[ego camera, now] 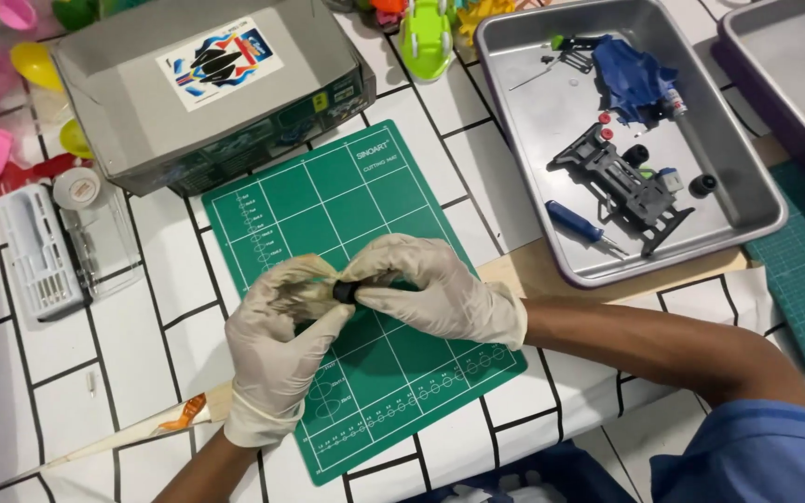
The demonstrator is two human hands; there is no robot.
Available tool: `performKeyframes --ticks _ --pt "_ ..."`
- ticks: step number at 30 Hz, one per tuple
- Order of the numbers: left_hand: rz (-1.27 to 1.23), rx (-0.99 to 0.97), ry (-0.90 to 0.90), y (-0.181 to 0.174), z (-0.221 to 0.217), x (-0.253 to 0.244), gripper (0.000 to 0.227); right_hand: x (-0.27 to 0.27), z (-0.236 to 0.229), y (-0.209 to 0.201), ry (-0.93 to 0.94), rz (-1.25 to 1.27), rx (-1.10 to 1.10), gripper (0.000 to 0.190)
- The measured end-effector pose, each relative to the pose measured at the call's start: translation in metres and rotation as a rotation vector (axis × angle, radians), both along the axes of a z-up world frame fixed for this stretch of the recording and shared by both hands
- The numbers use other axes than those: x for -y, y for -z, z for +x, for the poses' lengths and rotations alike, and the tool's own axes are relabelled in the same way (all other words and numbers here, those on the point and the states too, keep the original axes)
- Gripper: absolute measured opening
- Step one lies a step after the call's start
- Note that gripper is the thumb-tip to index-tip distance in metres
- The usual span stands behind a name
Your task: The person assembles a black plastic model kit on a green cutting mat. They handle small black components, apply glue from a tube to a part, and attach it to the main frame. The person also picks up and places small red and green circular pieces into a metal tray.
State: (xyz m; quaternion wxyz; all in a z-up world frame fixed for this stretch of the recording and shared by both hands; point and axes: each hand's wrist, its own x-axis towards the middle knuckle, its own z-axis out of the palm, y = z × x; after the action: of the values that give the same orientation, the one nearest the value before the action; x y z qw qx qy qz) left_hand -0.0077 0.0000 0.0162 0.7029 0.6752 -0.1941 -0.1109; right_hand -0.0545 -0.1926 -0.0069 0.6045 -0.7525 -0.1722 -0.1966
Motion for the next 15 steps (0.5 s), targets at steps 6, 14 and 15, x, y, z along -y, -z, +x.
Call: performKeyframes --ticks 6,14,15 --pt "0.021 0.098 -0.021 0.003 0.004 0.0 0.112 0.005 -0.003 -0.001 -0.128 0.059 -0.107 0.032" --pt "0.126 0.294 0.023 0.012 0.004 -0.005 0.061 -0.001 -0.006 0.006 -0.055 0.182 -0.263 0.02" --pt "0.206 0.467 -0.03 0.014 0.005 -0.006 0.027 -0.002 -0.006 0.008 -0.036 0.19 -0.27 0.019"
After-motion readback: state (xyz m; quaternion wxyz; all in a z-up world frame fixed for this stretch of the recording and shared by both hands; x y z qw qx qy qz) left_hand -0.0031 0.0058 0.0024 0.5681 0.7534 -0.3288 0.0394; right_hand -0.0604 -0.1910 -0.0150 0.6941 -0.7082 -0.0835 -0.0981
